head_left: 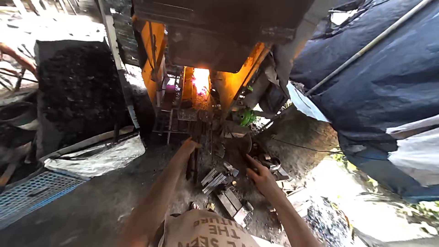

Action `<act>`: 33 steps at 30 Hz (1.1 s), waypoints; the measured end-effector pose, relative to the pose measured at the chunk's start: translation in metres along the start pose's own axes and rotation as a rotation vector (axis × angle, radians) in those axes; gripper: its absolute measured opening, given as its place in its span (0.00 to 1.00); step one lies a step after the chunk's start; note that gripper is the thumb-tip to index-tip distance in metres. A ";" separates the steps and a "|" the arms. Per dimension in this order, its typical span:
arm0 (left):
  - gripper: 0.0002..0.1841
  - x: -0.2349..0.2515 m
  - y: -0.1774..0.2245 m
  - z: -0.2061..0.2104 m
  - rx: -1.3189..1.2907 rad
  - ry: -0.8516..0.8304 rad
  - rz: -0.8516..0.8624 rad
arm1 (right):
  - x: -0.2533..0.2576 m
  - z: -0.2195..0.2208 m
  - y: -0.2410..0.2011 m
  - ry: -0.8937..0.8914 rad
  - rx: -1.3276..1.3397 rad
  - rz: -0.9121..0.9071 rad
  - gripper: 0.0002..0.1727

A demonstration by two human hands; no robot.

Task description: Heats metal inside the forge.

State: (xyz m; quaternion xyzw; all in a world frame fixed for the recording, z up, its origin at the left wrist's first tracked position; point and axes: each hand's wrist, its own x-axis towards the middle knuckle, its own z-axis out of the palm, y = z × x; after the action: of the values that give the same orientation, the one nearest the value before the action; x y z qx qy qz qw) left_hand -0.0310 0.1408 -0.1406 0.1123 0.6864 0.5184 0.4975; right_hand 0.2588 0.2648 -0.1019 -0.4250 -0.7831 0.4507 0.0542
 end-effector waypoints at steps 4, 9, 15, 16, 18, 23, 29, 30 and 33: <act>0.26 0.068 0.035 0.042 0.114 0.077 -0.055 | -0.028 -0.014 0.041 0.005 0.084 0.013 0.34; 0.20 0.137 0.031 0.079 -0.144 0.183 -0.042 | -0.036 -0.021 0.077 0.023 0.091 -0.032 0.34; 0.35 0.176 0.041 0.114 0.054 0.452 -0.165 | -0.029 -0.031 0.087 -0.021 0.198 -0.022 0.35; 0.36 0.173 0.044 0.116 0.134 0.452 -0.176 | -0.026 -0.033 0.084 -0.041 0.260 -0.015 0.35; 0.31 0.166 0.047 0.114 0.287 0.423 -0.170 | -0.019 -0.036 0.078 -0.089 0.411 0.013 0.36; 0.20 0.172 0.029 0.122 0.427 0.411 -0.151 | 0.004 -0.038 0.054 -0.198 0.681 0.062 0.36; 0.20 0.173 0.028 0.126 0.389 0.399 -0.136 | 0.032 -0.036 0.015 -0.216 0.905 0.176 0.31; 0.21 0.170 0.033 0.123 0.415 0.383 -0.132 | 0.038 -0.034 0.009 -0.210 0.951 0.196 0.30; 0.21 0.167 0.029 0.120 0.468 0.398 -0.153 | 0.060 -0.012 -0.005 -0.188 1.164 0.302 0.21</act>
State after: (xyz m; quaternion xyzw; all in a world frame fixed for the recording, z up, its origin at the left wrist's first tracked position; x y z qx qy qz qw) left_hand -0.0256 0.3370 -0.2070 0.0684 0.8774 0.3192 0.3516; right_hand 0.2235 0.3139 -0.1091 -0.3904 -0.3408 0.8431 0.1437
